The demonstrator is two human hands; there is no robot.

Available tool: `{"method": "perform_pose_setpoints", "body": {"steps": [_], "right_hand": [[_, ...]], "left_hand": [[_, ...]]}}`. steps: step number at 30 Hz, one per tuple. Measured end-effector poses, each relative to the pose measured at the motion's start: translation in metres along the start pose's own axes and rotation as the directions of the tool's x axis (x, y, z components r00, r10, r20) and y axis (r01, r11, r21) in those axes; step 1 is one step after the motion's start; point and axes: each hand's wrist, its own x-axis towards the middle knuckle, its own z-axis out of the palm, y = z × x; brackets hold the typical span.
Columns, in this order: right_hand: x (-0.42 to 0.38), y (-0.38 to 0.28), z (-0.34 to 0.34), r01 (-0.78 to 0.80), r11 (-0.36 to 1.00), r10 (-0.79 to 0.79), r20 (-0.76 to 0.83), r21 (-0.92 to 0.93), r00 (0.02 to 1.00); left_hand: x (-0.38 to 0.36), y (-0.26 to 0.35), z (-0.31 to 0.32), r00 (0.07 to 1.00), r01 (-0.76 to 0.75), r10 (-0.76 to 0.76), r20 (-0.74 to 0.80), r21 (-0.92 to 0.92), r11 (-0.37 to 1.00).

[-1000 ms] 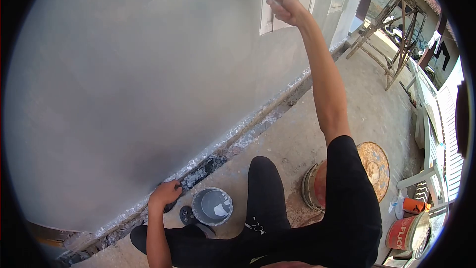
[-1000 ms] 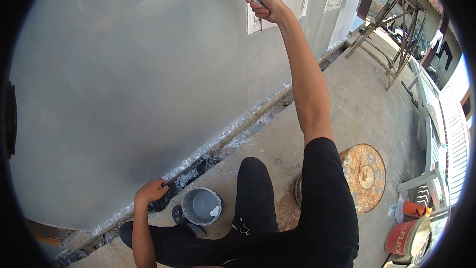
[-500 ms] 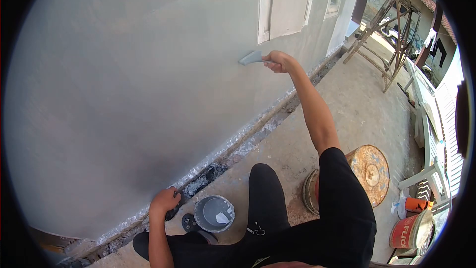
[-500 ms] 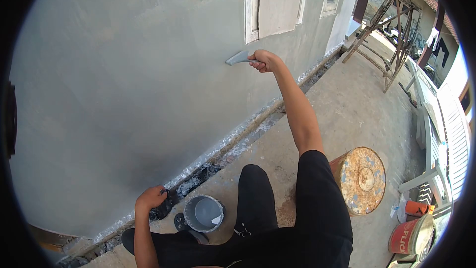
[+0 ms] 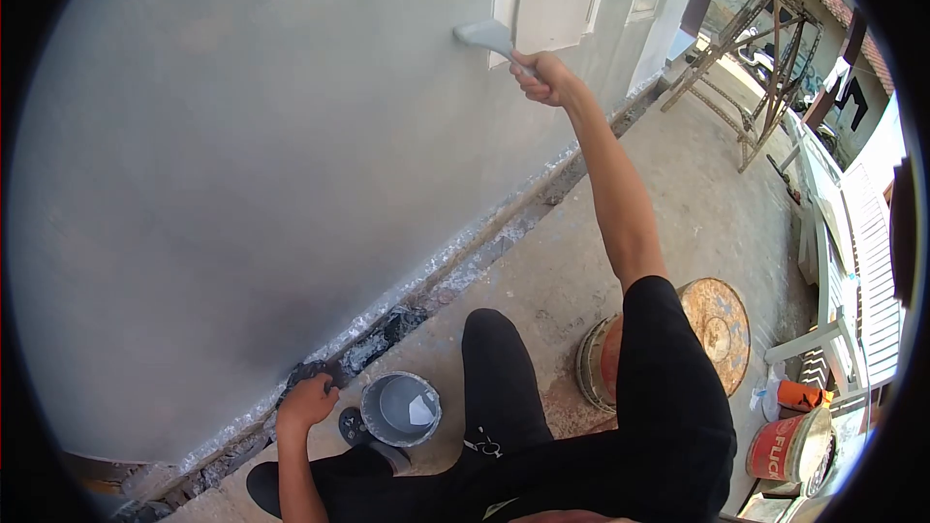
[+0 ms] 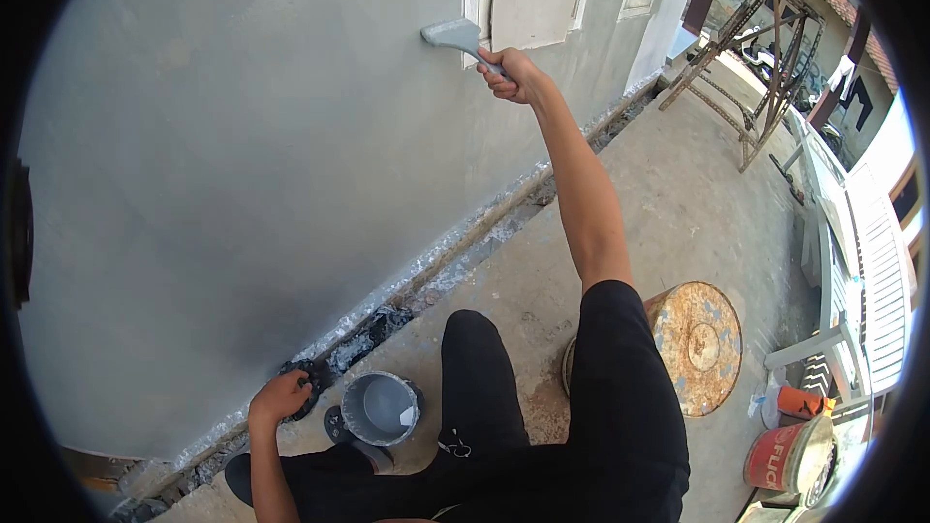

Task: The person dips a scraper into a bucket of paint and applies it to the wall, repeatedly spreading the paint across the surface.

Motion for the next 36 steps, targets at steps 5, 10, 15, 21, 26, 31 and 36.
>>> {"method": "perform_pose_setpoints", "body": {"steps": [5, 10, 15, 21, 26, 31, 36], "right_hand": [[0.009, 0.067, -0.022, -0.176, 0.978, 0.175, 0.014, 0.115, 0.984], [0.009, 0.042, -0.016, -0.258, 0.963, 0.252, -0.08, -0.074, 0.964], [-0.029, -0.07, 0.024, 0.078, 0.972, -0.093, -0.061, -0.22, 0.994], [-0.039, -0.153, 0.111, 0.459, 0.87, -0.454, 0.068, -0.179, 0.888], [-0.031, -0.009, 0.127, 0.168, 0.978, -0.182, -0.108, -0.124, 0.977], [-0.014, 0.109, 0.098, -0.265, 0.963, 0.258, -0.109, -0.055, 0.96], [-0.035, 0.007, 0.142, -0.145, 0.971, 0.136, -0.061, -0.188, 0.989]], "left_hand": [[0.007, 0.0, -0.001, 1.0, -0.015, 0.015, 0.023, 0.013, 1.0], [0.004, 0.006, -0.002, 1.0, -0.022, 0.022, 0.012, 0.013, 1.0], [-0.001, 0.005, -0.001, 1.0, -0.025, 0.025, -0.001, 0.004, 1.0], [0.002, -0.004, 0.003, 0.999, -0.019, 0.019, 0.03, -0.006, 1.0], [-0.002, -0.004, -0.007, 1.0, 0.025, -0.025, 0.008, -0.037, 0.999], [0.009, -0.009, -0.007, 0.998, -0.05, 0.049, -0.045, -0.006, 0.999], [0.005, 0.002, -0.011, 0.997, -0.06, 0.061, -0.039, 0.014, 0.998]]}}
